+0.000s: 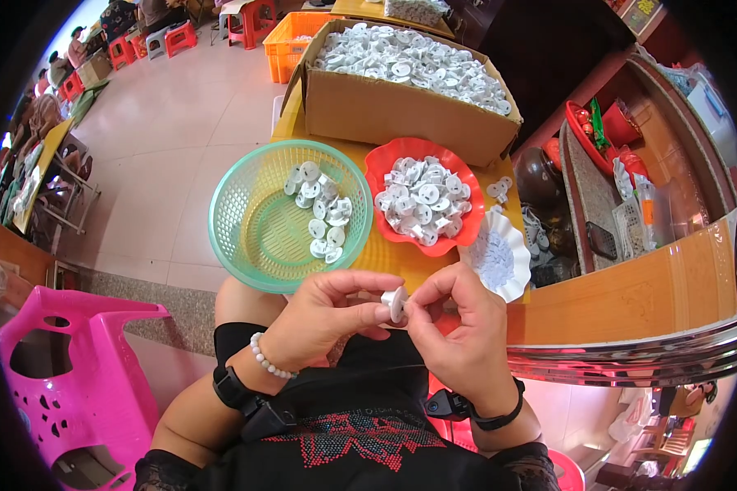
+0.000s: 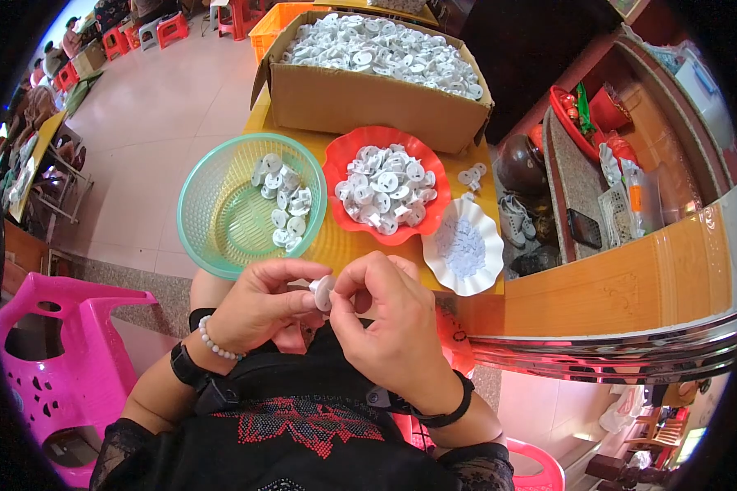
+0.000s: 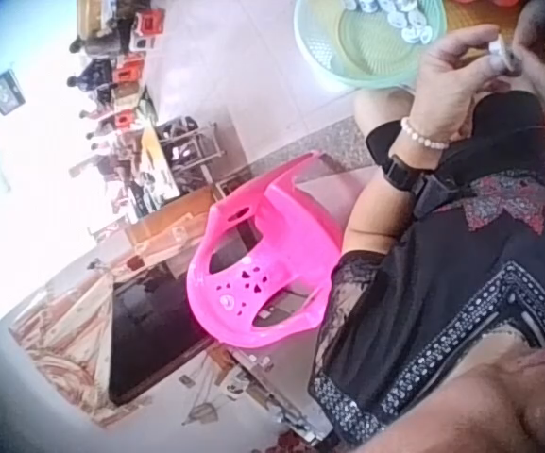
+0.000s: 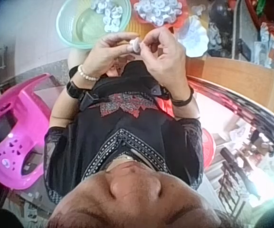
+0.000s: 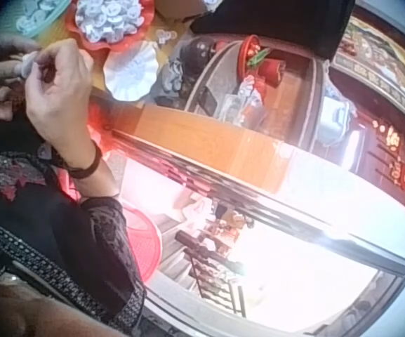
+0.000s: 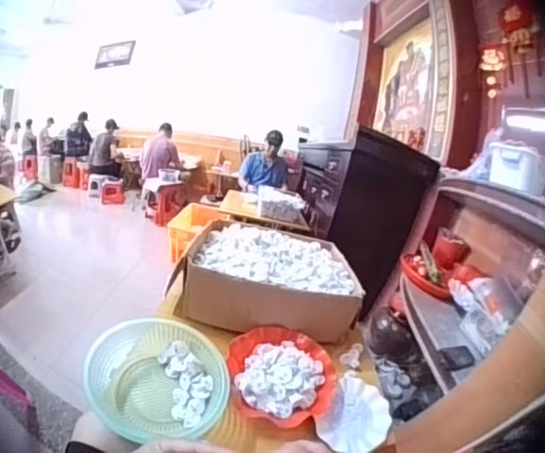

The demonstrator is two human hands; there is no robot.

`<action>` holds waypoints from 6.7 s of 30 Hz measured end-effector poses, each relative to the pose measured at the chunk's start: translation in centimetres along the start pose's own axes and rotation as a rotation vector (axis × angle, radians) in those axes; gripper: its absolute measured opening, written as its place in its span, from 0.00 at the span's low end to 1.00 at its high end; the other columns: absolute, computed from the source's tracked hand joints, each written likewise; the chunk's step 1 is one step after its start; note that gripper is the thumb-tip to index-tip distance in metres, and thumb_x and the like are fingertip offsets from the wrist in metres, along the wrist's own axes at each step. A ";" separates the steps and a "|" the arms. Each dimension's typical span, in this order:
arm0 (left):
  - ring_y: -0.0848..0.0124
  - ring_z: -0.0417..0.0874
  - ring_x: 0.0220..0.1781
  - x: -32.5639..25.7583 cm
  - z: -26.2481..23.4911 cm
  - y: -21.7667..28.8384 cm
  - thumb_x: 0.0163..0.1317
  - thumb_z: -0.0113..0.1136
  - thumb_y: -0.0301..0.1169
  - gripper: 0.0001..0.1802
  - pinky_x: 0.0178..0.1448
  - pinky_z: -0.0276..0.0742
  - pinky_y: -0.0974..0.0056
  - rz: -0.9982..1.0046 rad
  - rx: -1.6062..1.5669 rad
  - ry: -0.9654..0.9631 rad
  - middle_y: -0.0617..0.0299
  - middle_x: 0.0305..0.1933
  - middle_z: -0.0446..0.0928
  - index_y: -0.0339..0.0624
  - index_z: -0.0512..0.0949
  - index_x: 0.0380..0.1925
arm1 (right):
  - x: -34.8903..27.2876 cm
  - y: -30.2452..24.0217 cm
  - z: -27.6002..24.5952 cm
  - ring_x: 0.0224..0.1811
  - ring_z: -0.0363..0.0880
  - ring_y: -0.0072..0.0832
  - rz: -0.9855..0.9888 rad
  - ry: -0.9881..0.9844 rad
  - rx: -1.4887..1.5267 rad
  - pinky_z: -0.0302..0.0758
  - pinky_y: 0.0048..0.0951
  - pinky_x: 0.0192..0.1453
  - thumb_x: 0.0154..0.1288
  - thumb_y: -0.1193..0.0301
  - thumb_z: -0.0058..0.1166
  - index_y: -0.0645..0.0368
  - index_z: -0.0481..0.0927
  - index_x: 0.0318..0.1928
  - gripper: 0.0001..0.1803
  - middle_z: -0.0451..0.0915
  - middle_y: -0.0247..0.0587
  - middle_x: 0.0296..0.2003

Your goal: Assembling small white plastic components by hand at a workshop table.

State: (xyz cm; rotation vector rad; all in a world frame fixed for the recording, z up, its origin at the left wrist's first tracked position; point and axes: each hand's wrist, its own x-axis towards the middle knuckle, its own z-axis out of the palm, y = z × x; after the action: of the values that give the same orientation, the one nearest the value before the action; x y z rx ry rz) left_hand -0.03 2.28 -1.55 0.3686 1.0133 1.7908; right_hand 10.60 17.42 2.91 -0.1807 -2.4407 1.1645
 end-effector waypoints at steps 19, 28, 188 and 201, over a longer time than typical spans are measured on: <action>0.73 0.85 0.42 0.2 0.3 0.2 0.60 0.62 0.25 0.17 0.42 0.82 0.72 -0.003 0.195 0.019 0.56 0.40 0.83 0.34 0.77 0.50 | 0.1 0.5 -0.2 0.28 0.77 0.26 0.065 -0.061 0.002 0.73 0.25 0.36 0.54 0.79 0.57 0.61 0.75 0.32 0.05 0.77 0.36 0.26; 0.75 0.83 0.32 0.3 0.6 0.3 0.60 0.62 0.22 0.16 0.35 0.81 0.71 0.001 0.101 0.097 0.58 0.37 0.82 0.36 0.78 0.48 | 0.2 0.9 -0.6 0.28 0.74 0.34 0.068 -0.073 0.001 0.67 0.35 0.43 0.53 0.75 0.57 0.59 0.76 0.31 0.05 0.75 0.36 0.26; 0.64 0.82 0.49 1.1 -1.5 2.1 0.64 0.55 0.24 0.23 0.46 0.82 0.65 -0.078 -0.026 0.062 0.56 0.50 0.77 0.36 0.68 0.60 | -4.0 21.7 -7.2 0.39 0.79 0.41 0.417 0.043 -0.803 0.72 0.42 0.45 0.54 0.68 0.59 0.55 0.83 0.34 0.07 0.81 0.44 0.33; 0.63 0.83 0.47 2.2 -1.3 0.9 0.67 0.50 0.25 0.22 0.44 0.83 0.65 -0.112 -0.062 0.023 0.53 0.52 0.77 0.33 0.67 0.61 | -3.5 23.7 -9.0 0.30 0.82 0.29 0.561 0.230 -0.228 0.76 0.29 0.37 0.56 0.73 0.57 0.62 0.84 0.35 0.08 0.83 0.43 0.29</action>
State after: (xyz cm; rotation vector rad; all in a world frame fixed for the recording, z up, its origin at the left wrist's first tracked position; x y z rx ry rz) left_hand -2.42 3.48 -2.03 0.2482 0.9727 1.7244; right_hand 16.11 37.96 -11.38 -1.0625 -2.3705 0.9926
